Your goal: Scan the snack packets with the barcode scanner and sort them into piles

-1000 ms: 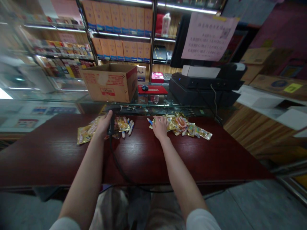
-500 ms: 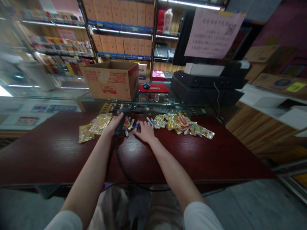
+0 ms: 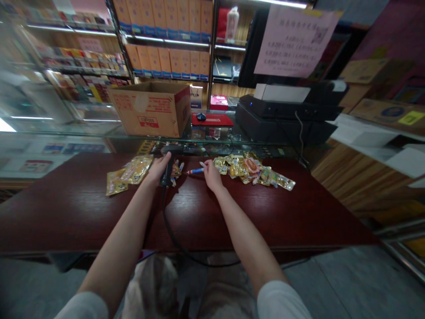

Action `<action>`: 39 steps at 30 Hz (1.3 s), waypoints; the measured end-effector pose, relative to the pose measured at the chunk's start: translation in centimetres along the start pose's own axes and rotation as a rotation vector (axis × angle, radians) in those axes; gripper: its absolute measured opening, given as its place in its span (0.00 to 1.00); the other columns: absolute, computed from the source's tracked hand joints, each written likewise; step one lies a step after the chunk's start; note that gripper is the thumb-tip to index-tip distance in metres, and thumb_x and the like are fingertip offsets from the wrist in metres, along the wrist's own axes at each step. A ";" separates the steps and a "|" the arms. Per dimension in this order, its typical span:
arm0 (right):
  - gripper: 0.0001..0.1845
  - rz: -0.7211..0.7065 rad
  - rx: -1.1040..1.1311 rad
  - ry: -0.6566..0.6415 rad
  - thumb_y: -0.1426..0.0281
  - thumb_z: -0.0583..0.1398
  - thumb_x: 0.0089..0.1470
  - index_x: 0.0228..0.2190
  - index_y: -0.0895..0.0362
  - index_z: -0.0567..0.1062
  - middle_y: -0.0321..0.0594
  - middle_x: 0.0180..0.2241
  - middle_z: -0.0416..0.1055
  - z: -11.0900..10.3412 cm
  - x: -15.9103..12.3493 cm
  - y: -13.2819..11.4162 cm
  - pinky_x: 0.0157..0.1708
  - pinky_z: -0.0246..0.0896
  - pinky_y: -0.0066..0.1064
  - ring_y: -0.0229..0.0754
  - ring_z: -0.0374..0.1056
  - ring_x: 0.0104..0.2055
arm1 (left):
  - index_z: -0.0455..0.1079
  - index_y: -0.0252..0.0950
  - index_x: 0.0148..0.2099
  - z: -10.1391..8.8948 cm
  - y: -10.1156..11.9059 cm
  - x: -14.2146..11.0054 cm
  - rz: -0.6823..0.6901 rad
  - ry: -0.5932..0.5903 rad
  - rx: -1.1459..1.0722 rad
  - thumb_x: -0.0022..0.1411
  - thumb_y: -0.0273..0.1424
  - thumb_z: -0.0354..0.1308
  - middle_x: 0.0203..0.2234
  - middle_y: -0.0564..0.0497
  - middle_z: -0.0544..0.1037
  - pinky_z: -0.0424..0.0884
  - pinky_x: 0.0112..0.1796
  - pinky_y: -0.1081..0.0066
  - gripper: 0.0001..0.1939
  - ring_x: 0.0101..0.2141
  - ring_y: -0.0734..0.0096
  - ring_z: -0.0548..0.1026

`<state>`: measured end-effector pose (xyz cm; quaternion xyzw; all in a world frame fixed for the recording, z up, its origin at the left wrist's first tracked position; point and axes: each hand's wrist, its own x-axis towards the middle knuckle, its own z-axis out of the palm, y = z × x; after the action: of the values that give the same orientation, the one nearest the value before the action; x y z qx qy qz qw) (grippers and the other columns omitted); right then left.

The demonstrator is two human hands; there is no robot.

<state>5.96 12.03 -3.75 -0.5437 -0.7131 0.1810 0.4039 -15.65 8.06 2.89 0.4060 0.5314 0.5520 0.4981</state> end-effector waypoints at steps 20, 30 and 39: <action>0.08 0.128 0.569 0.211 0.63 0.57 0.52 0.32 0.53 0.65 0.36 0.30 0.72 -0.5 1.2 1.0 0.33 0.70 0.36 0.43 0.75 0.28 | 0.70 0.31 0.38 0.9 0.4 -1.3 -0.119 -0.284 -0.004 0.62 0.48 0.59 0.28 0.46 0.80 0.66 0.16 0.78 0.22 0.17 0.78 0.70; 0.19 0.067 0.770 0.205 0.53 0.63 0.48 0.31 0.52 0.64 0.34 0.30 0.72 -0.2 1.2 0.7 0.38 0.72 0.40 0.45 0.77 0.31 | 0.70 0.31 0.40 0.9 1.0 -1.8 -0.134 -0.306 -0.042 0.64 0.45 0.58 0.27 0.47 0.79 0.66 0.16 0.77 0.19 0.16 0.79 0.69; 0.26 0.281 0.734 0.301 0.44 0.62 0.46 0.26 0.50 0.59 0.33 0.20 0.72 -1.2 1.2 0.1 0.24 0.67 0.35 0.47 0.75 0.24 | 0.71 0.31 0.38 1.0 1.0 -1.8 -0.154 -0.340 -0.005 0.63 0.49 0.56 0.18 0.51 0.73 0.65 0.16 0.77 0.23 0.15 0.77 0.69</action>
<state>6.83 12.94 -2.62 -0.4761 -0.4535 0.3948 0.6417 -14.50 6.52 4.08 0.4502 0.4676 0.4373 0.6224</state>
